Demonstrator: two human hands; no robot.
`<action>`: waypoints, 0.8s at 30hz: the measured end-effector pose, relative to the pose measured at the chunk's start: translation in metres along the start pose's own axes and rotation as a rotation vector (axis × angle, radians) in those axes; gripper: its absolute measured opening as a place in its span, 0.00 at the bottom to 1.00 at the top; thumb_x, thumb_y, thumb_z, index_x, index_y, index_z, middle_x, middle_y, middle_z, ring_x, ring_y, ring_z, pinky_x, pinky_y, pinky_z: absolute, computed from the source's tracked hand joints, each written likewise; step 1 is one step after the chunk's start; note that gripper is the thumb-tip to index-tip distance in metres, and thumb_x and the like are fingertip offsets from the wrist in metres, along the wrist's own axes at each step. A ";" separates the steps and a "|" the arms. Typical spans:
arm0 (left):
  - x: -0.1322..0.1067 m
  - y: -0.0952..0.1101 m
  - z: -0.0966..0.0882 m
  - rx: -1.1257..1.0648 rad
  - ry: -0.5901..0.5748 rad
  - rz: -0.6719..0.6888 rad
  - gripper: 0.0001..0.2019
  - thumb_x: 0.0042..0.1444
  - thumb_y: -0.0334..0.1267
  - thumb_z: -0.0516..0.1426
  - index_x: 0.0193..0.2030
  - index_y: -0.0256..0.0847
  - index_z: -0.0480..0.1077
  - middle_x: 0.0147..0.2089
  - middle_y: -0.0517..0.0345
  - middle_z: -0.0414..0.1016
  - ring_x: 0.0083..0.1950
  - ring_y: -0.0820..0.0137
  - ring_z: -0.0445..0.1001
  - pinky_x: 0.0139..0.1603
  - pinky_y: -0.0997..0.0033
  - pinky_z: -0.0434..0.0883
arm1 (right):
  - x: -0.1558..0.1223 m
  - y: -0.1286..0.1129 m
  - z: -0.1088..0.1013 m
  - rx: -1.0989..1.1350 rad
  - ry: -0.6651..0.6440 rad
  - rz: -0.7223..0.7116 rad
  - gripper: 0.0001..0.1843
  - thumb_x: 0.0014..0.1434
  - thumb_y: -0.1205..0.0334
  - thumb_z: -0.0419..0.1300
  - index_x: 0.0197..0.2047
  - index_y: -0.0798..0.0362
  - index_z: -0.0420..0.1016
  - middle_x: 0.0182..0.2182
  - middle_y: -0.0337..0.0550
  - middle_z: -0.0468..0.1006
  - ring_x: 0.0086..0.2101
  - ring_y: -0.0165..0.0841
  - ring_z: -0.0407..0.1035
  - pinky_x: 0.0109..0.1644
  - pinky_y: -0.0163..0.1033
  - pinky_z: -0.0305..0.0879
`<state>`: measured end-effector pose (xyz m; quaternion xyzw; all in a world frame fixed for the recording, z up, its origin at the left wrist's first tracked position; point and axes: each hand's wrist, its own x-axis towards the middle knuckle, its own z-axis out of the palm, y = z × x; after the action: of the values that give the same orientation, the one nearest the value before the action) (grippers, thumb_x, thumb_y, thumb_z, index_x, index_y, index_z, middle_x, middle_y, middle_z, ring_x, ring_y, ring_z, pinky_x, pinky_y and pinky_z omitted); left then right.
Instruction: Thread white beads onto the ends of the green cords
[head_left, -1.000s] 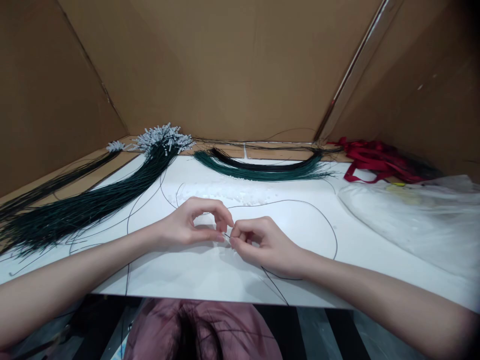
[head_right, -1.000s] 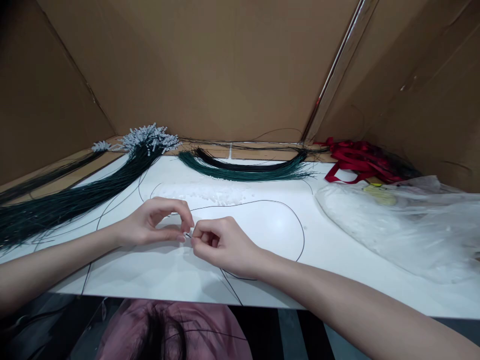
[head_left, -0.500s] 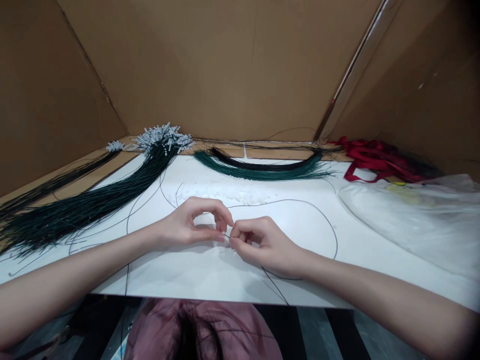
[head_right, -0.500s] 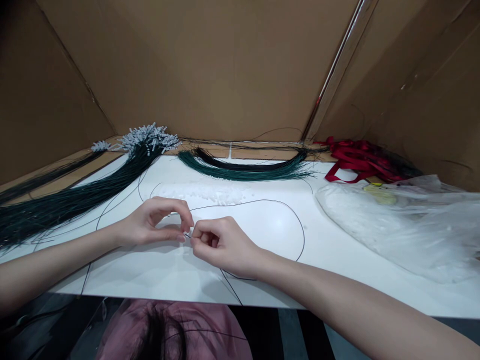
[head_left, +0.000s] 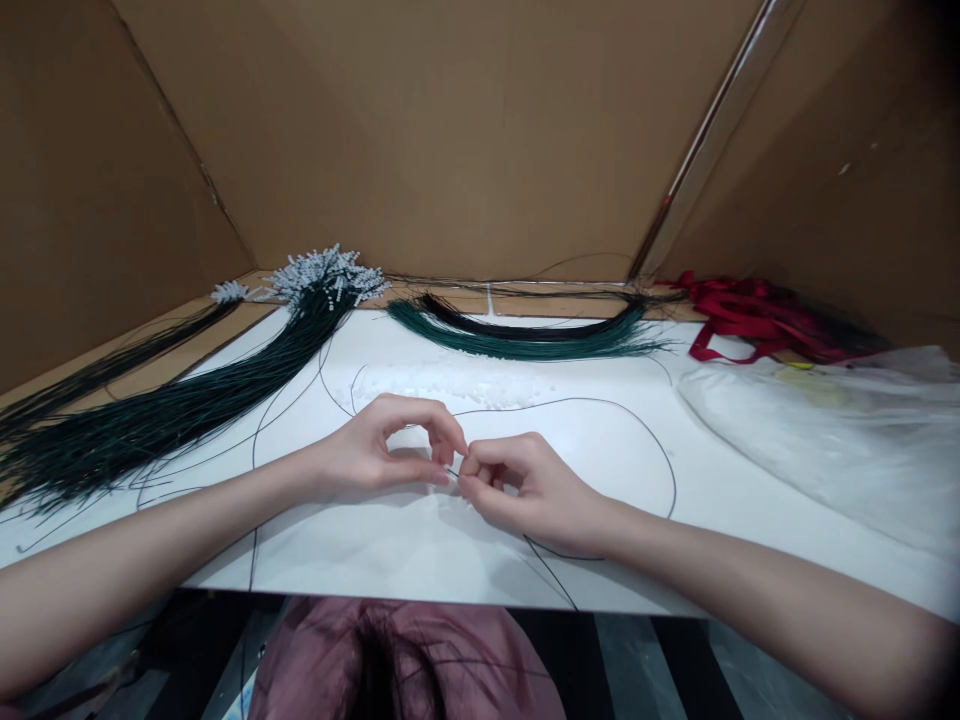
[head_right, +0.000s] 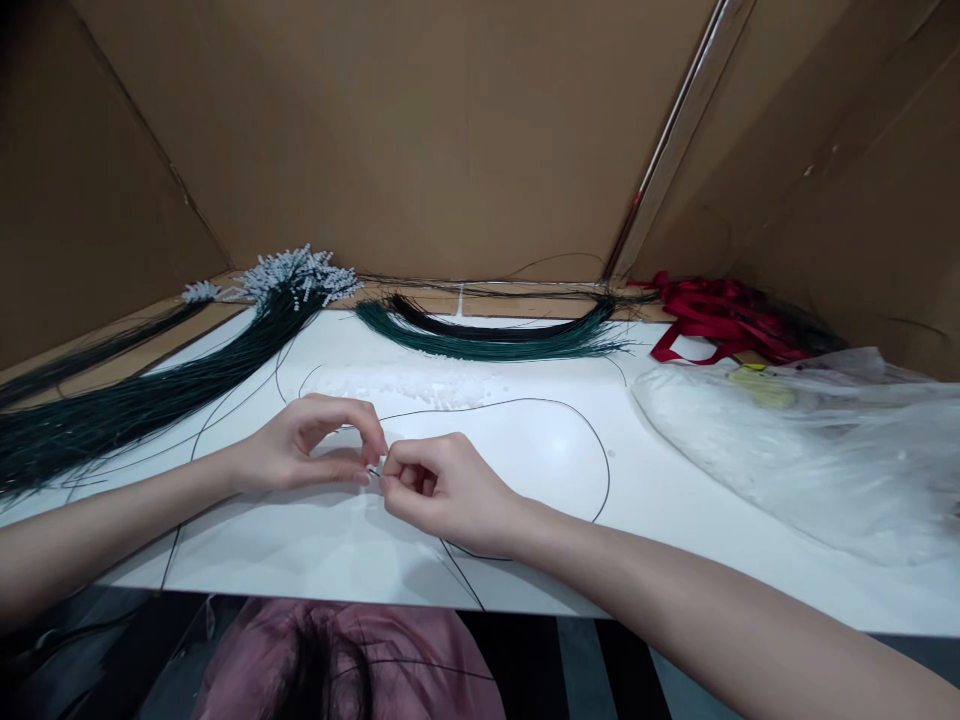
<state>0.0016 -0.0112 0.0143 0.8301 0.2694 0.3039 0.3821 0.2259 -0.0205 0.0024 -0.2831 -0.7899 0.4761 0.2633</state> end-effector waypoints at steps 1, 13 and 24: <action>0.000 0.000 0.000 0.002 0.000 0.001 0.07 0.57 0.33 0.65 0.42 0.38 0.74 0.36 0.56 0.77 0.38 0.72 0.75 0.42 0.72 0.71 | 0.000 0.000 0.000 -0.001 0.000 0.001 0.06 0.55 0.71 0.56 0.28 0.57 0.72 0.21 0.34 0.65 0.24 0.25 0.58 0.29 0.31 0.55; 0.000 0.000 0.001 0.025 -0.034 -0.022 0.06 0.57 0.34 0.64 0.41 0.37 0.74 0.36 0.55 0.77 0.38 0.71 0.75 0.42 0.71 0.71 | -0.001 0.002 0.001 -0.040 -0.006 -0.022 0.06 0.55 0.71 0.56 0.27 0.57 0.70 0.21 0.34 0.65 0.24 0.25 0.58 0.29 0.31 0.55; 0.000 0.000 0.002 0.018 -0.043 -0.036 0.06 0.57 0.34 0.65 0.39 0.37 0.74 0.36 0.55 0.76 0.38 0.71 0.74 0.42 0.72 0.71 | -0.001 0.003 0.001 -0.055 -0.018 -0.020 0.06 0.55 0.70 0.56 0.27 0.56 0.70 0.21 0.33 0.64 0.24 0.24 0.58 0.29 0.31 0.55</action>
<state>0.0030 -0.0122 0.0138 0.8349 0.2787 0.2764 0.3858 0.2263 -0.0204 -0.0005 -0.2779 -0.8080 0.4539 0.2529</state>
